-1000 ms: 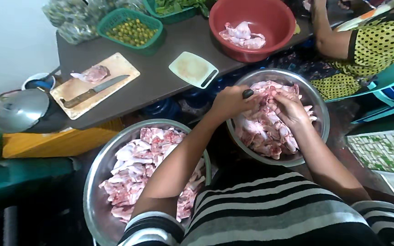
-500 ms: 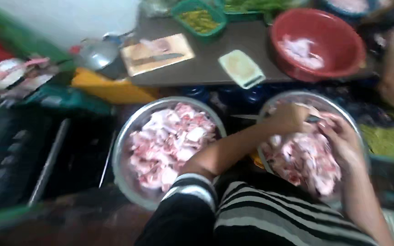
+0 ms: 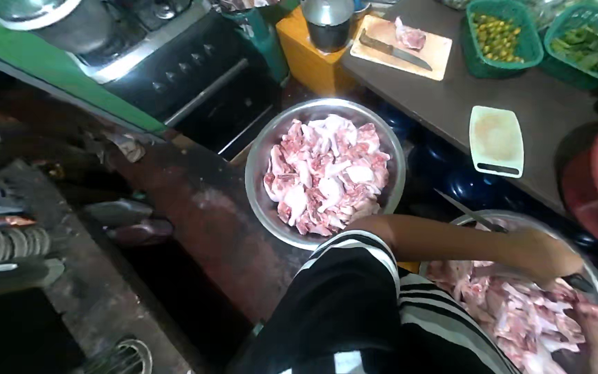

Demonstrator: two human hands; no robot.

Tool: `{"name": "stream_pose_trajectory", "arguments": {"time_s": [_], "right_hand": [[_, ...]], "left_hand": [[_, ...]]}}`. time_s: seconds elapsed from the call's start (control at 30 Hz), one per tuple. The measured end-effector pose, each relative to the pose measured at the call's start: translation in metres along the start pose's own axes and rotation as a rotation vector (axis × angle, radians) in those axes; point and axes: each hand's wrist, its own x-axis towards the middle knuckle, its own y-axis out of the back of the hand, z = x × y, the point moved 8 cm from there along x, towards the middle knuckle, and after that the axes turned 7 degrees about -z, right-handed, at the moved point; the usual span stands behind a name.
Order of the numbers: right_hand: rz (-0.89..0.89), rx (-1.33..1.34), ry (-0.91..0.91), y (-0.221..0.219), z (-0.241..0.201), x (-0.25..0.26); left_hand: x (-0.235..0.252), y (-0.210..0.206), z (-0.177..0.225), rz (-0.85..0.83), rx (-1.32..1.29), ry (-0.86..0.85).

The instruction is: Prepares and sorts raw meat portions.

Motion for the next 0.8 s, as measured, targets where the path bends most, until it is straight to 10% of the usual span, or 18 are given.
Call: {"name": "stream_pose_trajectory", "arguments": {"time_s": [0.33, 0.8], "right_hand": [[-0.076, -0.396, 0.051, -0.005, 0.012, -0.009], [0.086, -0.204, -0.084, 0.006, 0.041, -0.020]], "left_hand": [[0.015, -0.015, 0.006, -0.133, -0.011, -0.025], [0.046, -0.041, 0.019, -0.224, 0.082, -0.091]]}}
